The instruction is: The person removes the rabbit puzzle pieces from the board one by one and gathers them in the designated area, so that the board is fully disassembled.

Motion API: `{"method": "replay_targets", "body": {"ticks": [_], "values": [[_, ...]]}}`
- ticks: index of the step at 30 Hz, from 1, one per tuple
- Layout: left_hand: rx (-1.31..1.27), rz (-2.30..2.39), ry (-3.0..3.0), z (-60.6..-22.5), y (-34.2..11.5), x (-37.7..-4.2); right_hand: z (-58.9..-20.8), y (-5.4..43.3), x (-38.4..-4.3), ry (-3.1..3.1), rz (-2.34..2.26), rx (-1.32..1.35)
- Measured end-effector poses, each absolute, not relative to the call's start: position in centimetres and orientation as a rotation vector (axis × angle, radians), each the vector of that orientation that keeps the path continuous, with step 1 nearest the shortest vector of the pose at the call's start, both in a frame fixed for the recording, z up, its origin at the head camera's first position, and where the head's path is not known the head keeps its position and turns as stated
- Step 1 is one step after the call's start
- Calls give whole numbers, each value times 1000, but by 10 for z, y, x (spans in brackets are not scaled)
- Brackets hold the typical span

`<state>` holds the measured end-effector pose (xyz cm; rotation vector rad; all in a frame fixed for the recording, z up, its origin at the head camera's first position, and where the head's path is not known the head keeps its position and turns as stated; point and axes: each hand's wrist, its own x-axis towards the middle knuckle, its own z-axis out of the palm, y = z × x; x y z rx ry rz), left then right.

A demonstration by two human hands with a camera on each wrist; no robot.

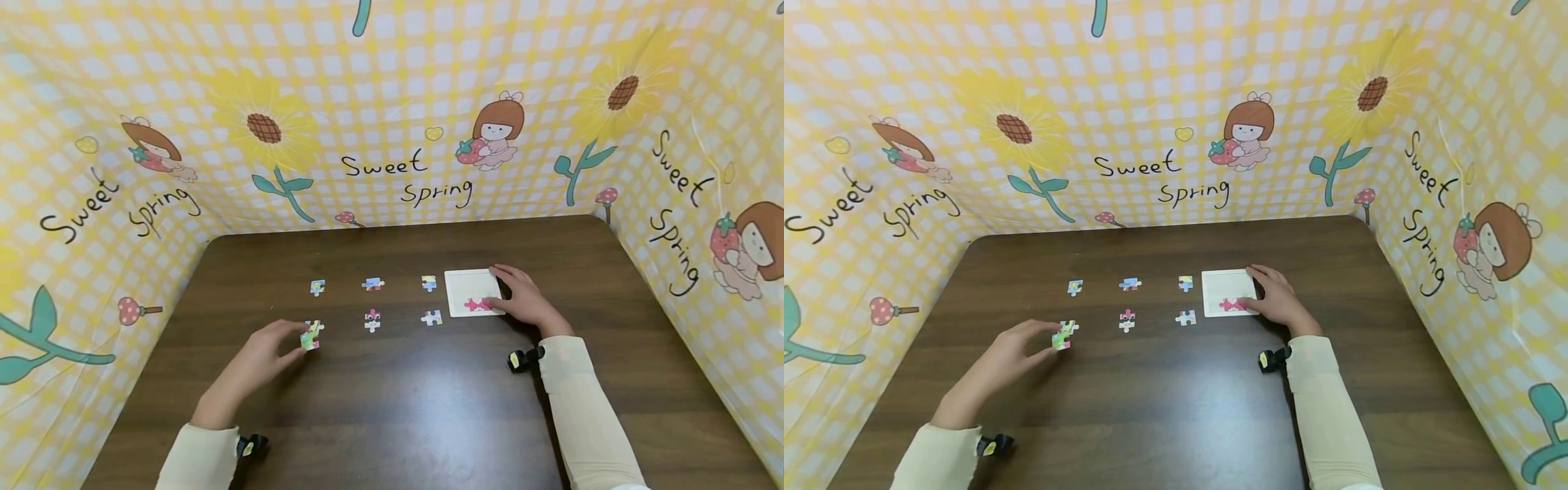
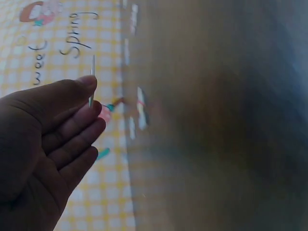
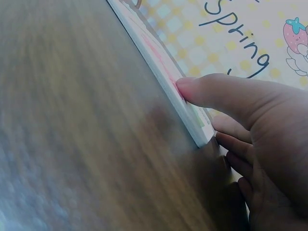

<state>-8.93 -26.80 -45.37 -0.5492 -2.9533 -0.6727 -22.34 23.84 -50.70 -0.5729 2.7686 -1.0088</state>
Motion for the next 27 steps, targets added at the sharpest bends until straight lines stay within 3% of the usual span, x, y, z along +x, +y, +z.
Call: {"method": "replay_targets", "body": {"ticks": [15,27], "values": [[-819,-613,-2987,-476,-282,-74,-510,239,-225,2778,-999,-572],[-799,-486,-3084,-474,-283,-71,-511,239,-226,2783,-1002,-566]]}}
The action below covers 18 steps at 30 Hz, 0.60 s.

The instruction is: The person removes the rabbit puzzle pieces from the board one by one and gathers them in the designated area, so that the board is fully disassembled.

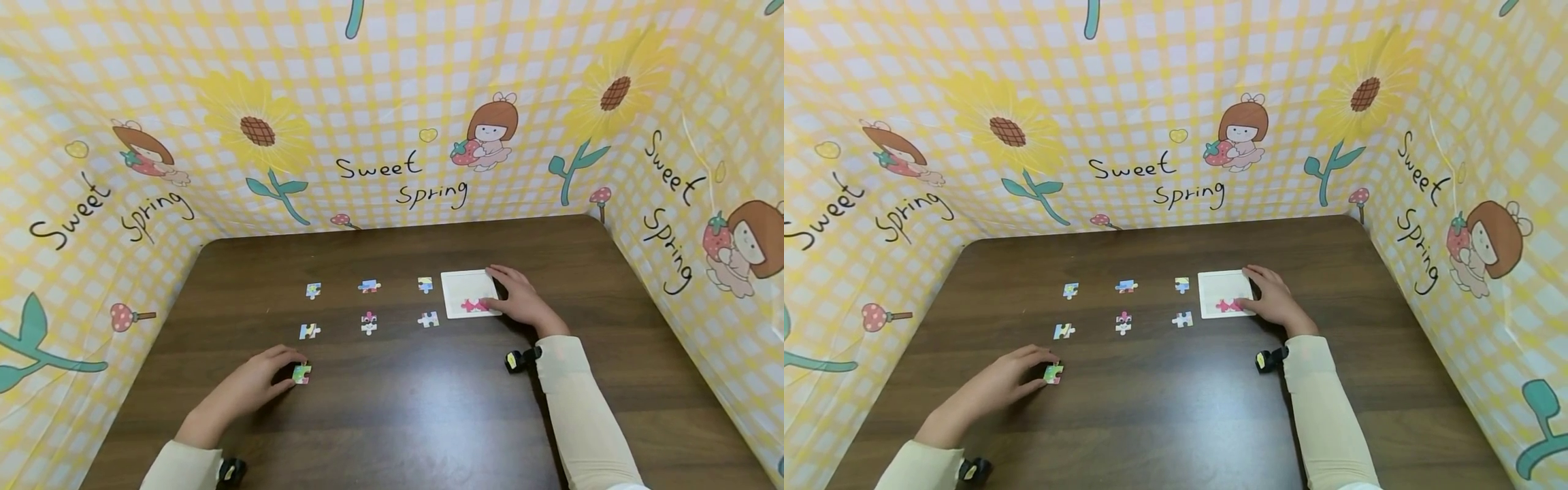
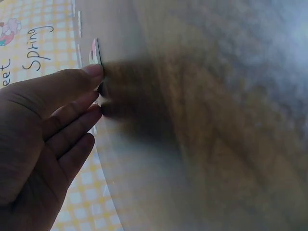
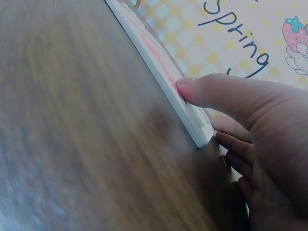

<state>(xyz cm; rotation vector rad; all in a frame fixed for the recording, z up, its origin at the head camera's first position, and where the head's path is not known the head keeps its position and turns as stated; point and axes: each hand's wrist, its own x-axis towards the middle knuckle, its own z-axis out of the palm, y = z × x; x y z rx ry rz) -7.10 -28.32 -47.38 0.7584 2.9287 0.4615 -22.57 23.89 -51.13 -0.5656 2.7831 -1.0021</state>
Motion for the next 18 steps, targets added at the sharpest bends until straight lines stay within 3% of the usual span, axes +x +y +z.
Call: {"method": "replay_targets", "body": {"ticks": [18], "values": [[786,456,2915,-472,-283,-69,-509,239,-224,2780,-1013,-554]]}}
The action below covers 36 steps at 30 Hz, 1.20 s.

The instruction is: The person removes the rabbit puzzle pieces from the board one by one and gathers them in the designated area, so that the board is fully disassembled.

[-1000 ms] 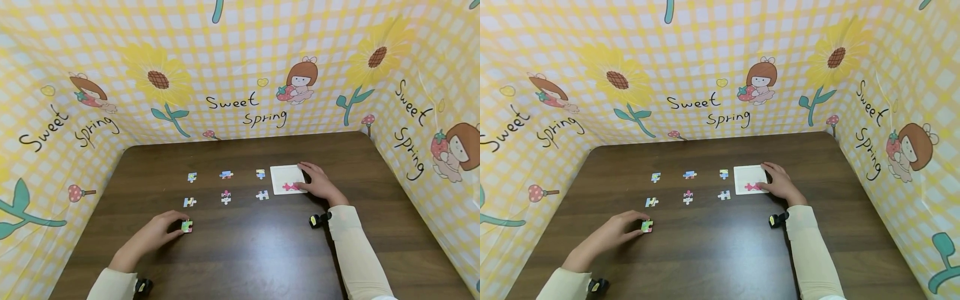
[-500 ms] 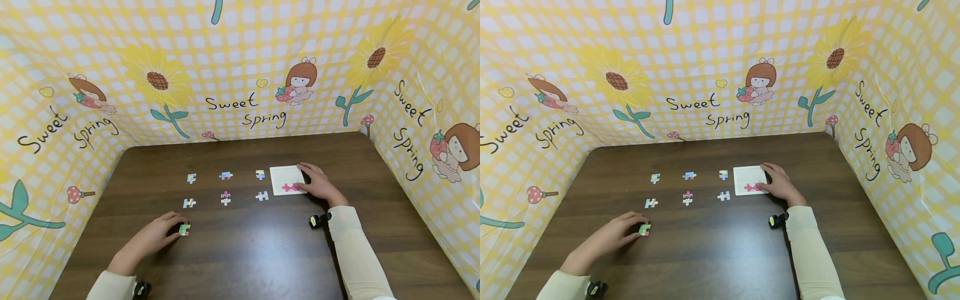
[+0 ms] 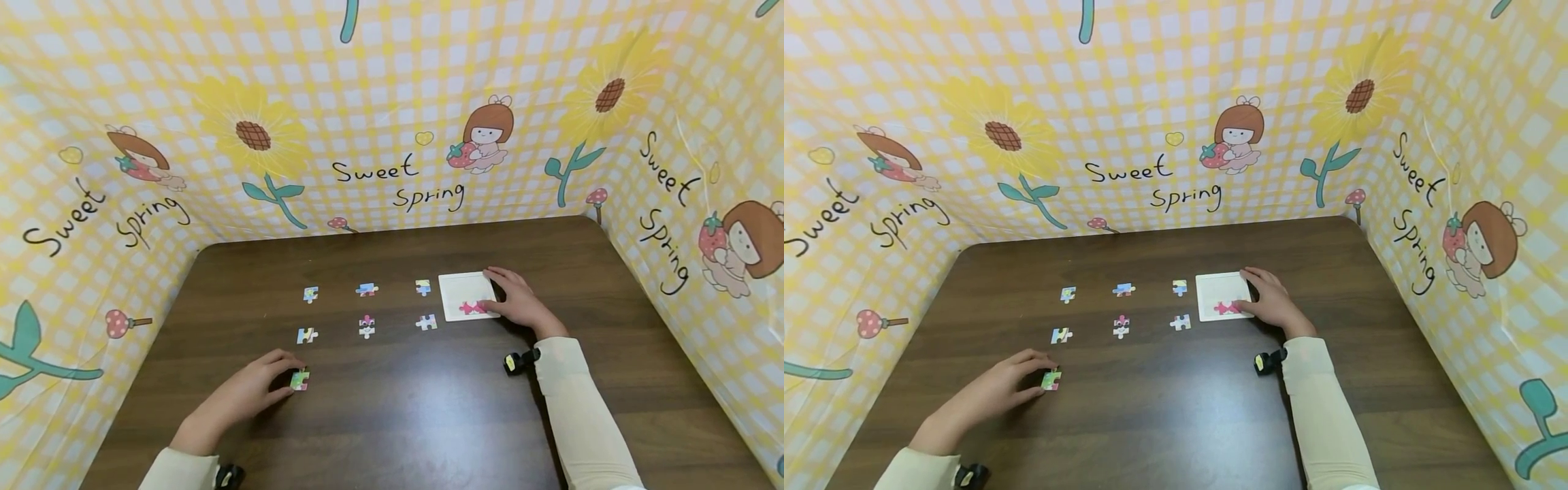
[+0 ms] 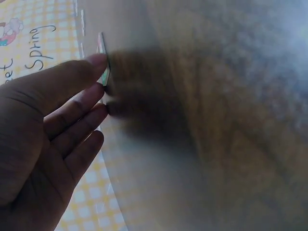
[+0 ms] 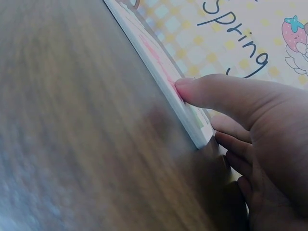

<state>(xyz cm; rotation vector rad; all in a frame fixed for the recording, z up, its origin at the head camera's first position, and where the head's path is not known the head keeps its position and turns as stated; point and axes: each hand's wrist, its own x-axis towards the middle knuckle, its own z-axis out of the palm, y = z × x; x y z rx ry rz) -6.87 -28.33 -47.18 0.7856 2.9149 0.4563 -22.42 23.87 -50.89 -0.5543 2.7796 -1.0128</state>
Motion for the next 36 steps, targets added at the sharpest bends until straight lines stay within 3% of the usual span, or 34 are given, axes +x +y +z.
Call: {"method": "replay_targets", "body": {"ticks": [12,19,36], "values": [[826,608,3037,-443,-246,-83,-511,241,-225,2785,-1017,-565],[865,728,3023,-425,-188,-100,-512,243,-226,2770,-1047,-589],[931,748,2856,-441,-33,-153,-511,253,-228,2682,-1137,-687]]}}
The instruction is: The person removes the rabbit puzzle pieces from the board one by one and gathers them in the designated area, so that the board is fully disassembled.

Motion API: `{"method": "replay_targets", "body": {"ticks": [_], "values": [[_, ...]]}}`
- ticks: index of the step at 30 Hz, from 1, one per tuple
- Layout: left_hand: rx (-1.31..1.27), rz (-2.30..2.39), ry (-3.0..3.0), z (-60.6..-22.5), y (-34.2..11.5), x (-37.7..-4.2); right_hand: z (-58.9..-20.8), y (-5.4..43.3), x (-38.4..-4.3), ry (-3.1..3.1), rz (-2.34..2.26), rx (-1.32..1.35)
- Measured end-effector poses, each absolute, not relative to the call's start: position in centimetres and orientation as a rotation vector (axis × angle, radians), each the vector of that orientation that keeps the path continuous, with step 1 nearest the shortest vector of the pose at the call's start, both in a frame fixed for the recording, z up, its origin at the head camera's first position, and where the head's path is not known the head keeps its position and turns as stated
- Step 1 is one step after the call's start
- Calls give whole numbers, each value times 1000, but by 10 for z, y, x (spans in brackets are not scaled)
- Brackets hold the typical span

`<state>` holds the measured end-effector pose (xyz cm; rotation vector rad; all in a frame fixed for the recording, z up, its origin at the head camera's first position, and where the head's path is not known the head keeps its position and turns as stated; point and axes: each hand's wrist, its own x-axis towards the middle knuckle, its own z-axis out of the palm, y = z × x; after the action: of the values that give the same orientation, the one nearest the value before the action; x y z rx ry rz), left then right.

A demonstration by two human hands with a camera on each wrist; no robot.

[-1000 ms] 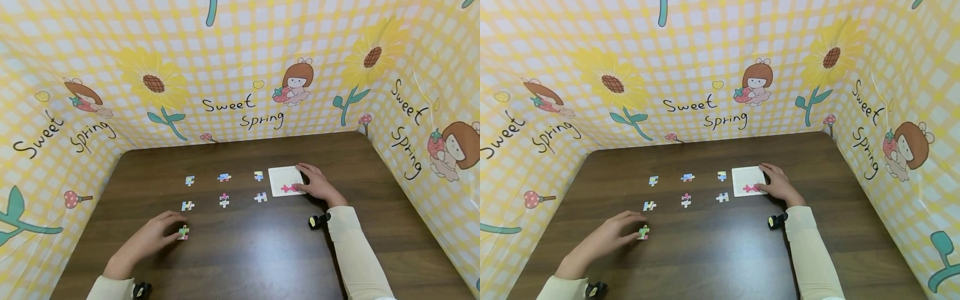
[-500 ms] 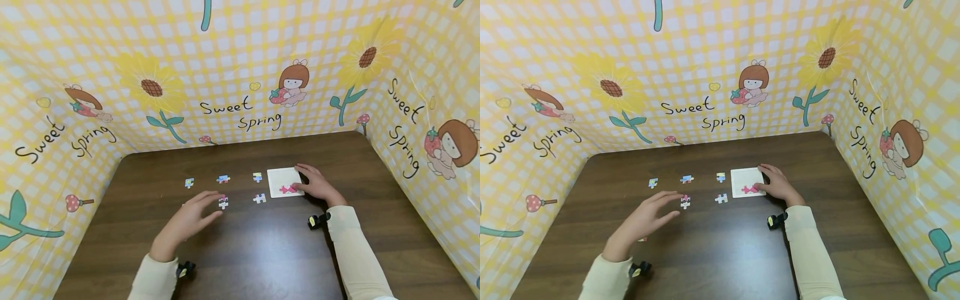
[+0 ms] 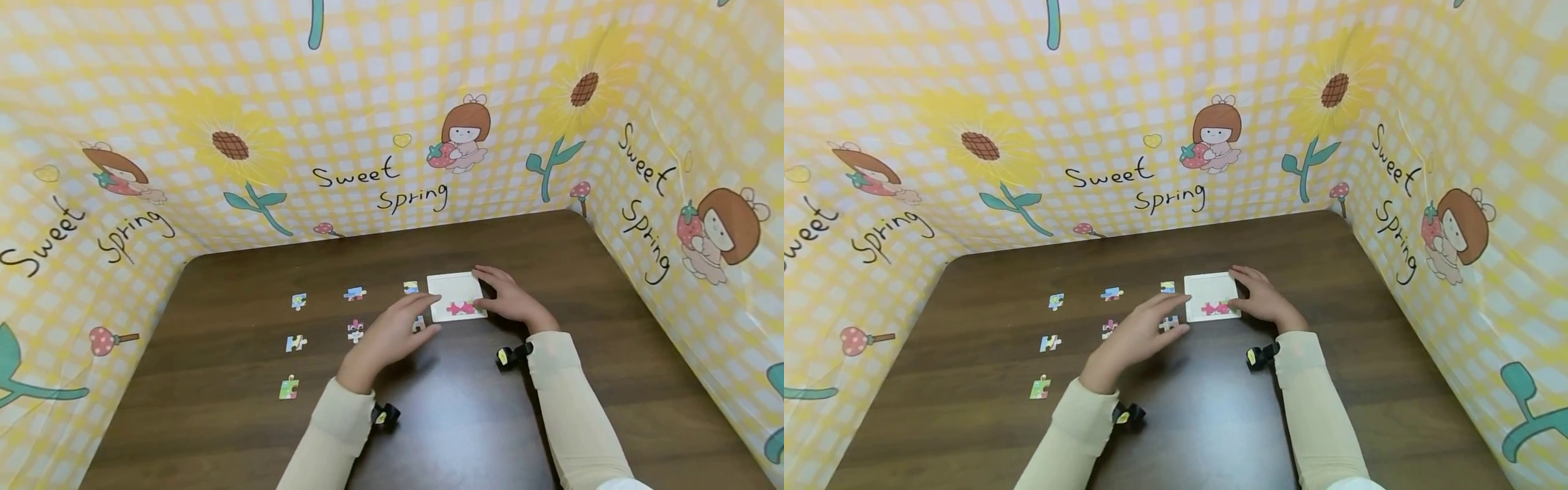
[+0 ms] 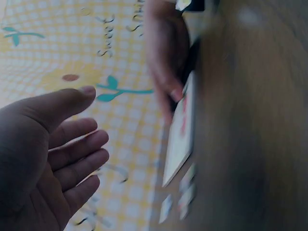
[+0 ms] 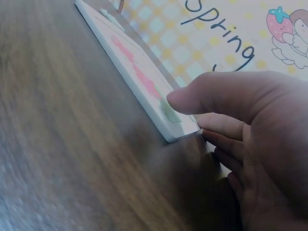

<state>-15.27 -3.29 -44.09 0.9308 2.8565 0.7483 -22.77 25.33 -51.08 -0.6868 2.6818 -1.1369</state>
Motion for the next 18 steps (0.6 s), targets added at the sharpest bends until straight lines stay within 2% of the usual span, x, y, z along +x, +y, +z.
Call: {"method": "replay_targets", "body": {"ticks": [6,18], "values": [[911,678,2870,-457,-2,-171,-510,251,-230,2673,-1130,-689],[860,512,2837,-477,23,-199,-509,251,-228,2694,-1096,-701]]}}
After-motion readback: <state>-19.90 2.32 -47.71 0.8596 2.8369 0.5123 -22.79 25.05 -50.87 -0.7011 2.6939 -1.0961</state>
